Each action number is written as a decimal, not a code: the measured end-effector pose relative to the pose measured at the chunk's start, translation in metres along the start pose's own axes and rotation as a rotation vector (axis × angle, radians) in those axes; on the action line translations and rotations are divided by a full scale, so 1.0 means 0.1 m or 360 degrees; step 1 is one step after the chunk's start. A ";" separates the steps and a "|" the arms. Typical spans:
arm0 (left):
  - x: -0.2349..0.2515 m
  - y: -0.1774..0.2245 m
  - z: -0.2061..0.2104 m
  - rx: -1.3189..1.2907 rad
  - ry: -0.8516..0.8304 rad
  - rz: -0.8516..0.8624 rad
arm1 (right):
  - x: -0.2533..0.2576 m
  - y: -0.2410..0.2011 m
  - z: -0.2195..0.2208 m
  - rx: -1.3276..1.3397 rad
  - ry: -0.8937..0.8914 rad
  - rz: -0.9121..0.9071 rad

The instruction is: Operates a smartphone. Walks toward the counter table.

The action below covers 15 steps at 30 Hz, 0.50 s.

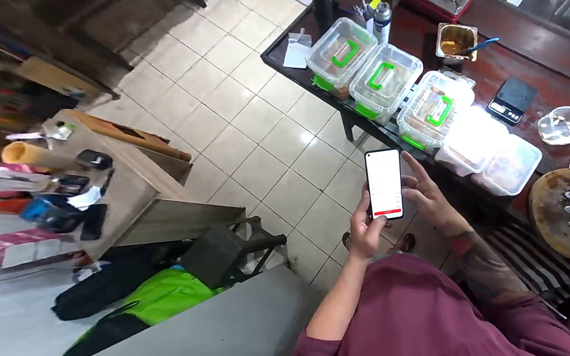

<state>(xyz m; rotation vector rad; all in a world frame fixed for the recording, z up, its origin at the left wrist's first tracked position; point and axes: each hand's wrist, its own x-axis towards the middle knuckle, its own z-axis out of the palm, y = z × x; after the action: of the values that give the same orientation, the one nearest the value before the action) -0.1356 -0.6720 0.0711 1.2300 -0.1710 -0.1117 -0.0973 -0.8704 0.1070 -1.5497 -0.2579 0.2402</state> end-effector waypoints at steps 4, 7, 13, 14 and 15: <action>-0.02 0.14 -0.43 -0.0002 -0.0001 0.0007 | 0.23 -0.01 0.42 -0.0014 -0.0028 -0.0032; -0.06 0.23 -0.74 -0.0012 0.0004 0.0012 | 0.38 -0.04 0.71 -0.0056 -0.0071 -0.0058; -0.18 0.41 -1.24 0.0017 0.0073 0.0036 | 0.65 -0.06 1.19 -0.0150 -0.0169 0.0012; -0.20 0.43 -1.31 0.0018 0.0089 0.0039 | 0.70 -0.05 1.26 -0.0149 -0.0200 0.0000; -0.23 0.46 -1.37 0.0020 0.0106 0.0045 | 0.75 -0.04 1.32 -0.0140 -0.0229 -0.0010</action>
<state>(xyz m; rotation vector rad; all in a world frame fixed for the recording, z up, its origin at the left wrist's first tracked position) -0.1322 -0.5261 0.0686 1.2417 -0.1313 -0.0450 -0.0677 -0.7216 0.1126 -1.6207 -0.3909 0.3399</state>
